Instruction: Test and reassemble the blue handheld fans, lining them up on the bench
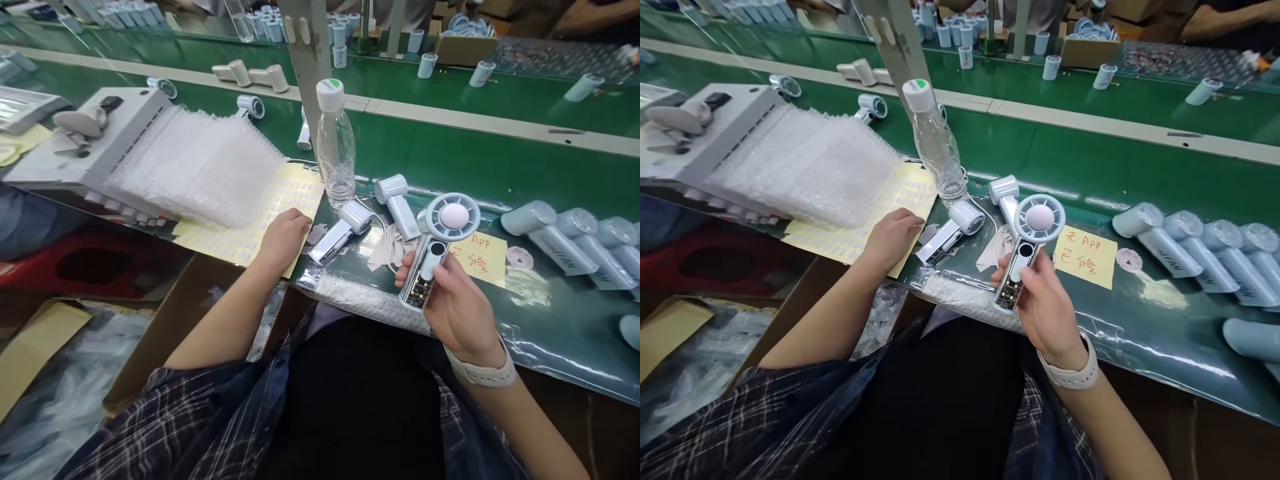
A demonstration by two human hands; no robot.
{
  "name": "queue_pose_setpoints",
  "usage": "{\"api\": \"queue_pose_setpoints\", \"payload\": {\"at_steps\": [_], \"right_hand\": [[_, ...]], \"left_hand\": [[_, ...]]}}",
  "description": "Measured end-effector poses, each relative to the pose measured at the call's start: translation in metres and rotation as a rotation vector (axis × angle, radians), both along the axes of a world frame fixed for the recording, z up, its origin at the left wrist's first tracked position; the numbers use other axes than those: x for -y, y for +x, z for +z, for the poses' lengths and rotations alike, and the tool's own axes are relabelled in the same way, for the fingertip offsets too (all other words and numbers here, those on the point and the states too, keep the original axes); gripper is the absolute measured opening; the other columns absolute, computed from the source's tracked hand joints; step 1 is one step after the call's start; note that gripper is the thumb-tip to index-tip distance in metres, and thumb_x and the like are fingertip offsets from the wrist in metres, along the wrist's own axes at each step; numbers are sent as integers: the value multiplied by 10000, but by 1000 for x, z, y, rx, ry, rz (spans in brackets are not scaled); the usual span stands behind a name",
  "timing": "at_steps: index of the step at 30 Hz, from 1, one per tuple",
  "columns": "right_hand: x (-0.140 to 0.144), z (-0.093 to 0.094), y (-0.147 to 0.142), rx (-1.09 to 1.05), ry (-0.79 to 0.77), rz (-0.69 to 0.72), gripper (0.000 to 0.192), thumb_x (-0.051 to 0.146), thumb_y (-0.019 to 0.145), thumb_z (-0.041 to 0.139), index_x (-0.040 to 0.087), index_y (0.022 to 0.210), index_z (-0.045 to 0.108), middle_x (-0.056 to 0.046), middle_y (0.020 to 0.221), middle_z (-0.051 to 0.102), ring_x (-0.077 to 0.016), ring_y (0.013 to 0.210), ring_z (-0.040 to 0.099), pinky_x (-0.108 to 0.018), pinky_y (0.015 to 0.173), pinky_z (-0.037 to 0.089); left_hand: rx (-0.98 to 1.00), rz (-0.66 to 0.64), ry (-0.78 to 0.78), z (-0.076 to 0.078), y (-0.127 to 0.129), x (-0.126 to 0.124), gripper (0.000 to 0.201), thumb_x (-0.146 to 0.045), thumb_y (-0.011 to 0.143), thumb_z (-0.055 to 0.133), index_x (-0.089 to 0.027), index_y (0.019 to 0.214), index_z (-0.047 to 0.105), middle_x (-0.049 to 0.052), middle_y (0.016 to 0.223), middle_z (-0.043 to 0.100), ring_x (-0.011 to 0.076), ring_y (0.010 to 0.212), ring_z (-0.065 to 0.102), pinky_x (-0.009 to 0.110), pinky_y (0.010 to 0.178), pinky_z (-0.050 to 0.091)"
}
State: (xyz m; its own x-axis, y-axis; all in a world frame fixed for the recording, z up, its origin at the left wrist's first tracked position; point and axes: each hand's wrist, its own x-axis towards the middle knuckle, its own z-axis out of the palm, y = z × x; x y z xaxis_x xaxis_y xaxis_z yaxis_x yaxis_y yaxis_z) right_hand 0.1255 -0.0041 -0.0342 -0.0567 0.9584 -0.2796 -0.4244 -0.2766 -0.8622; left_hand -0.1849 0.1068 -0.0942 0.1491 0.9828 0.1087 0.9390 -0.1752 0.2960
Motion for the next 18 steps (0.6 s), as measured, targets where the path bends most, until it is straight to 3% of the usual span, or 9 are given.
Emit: {"api": "queue_pose_setpoints", "payload": {"at_steps": [4, 7, 10, 12, 14, 18], "right_hand": [[4, 3, 0, 32, 18, 5, 305, 494, 911, 773, 284, 1104, 665, -35, 1120, 743, -211, 942, 739, -370, 833, 648], [6, 2, 1, 81, 25, 18, 333, 530, 935, 739, 300, 1156, 642, -51, 1191, 744, -243, 1006, 739, -427, 891, 644], [6, -2, 0, 83, 16, 16, 348, 529, 935, 741, 300, 1175, 632, -53, 1215, 742, -244, 1036, 738, -442, 937, 635], [6, -3, -2, 45, 12, 1, 365, 516, 914, 774, 295, 1168, 632, -44, 1190, 745, -229, 1023, 740, -425, 944, 634], [6, -4, -4, 18, 18, -12, 379, 507, 899, 795, 294, 1164, 629, -40, 1167, 749, -228, 1025, 745, -421, 943, 636], [6, -6, -5, 30, 41, -20, 389, 502, 908, 772, 303, 1196, 602, -61, 1192, 748, -268, 1042, 758, -465, 915, 644]], "left_hand": [[8, 31, -15, 6, -1, -7, 176, -175, 920, 573, -191, 860, 738, 120, 1007, 703, 293, 1001, 679, 419, 909, 561], [47, 77, 30, 22, 8, 2, 94, -143, 875, 622, -192, 817, 678, 100, 955, 692, 264, 932, 664, 397, 855, 548], [432, 49, 173, 47, 40, 36, 51, -188, 887, 671, -202, 839, 658, 54, 891, 674, 203, 827, 624, 353, 784, 516], [829, -185, 61, 59, 71, 65, 135, -297, 898, 740, -210, 822, 670, 18, 804, 644, 166, 749, 596, 315, 714, 492], [1018, -370, -146, 65, 100, 87, 253, -411, 876, 811, -204, 768, 713, -3, 711, 586, 145, 688, 557, 306, 695, 473], [1168, -368, -329, 61, 129, 97, 365, -506, 817, 863, -187, 704, 726, -39, 659, 474, 114, 631, 495, 309, 733, 478]]}}
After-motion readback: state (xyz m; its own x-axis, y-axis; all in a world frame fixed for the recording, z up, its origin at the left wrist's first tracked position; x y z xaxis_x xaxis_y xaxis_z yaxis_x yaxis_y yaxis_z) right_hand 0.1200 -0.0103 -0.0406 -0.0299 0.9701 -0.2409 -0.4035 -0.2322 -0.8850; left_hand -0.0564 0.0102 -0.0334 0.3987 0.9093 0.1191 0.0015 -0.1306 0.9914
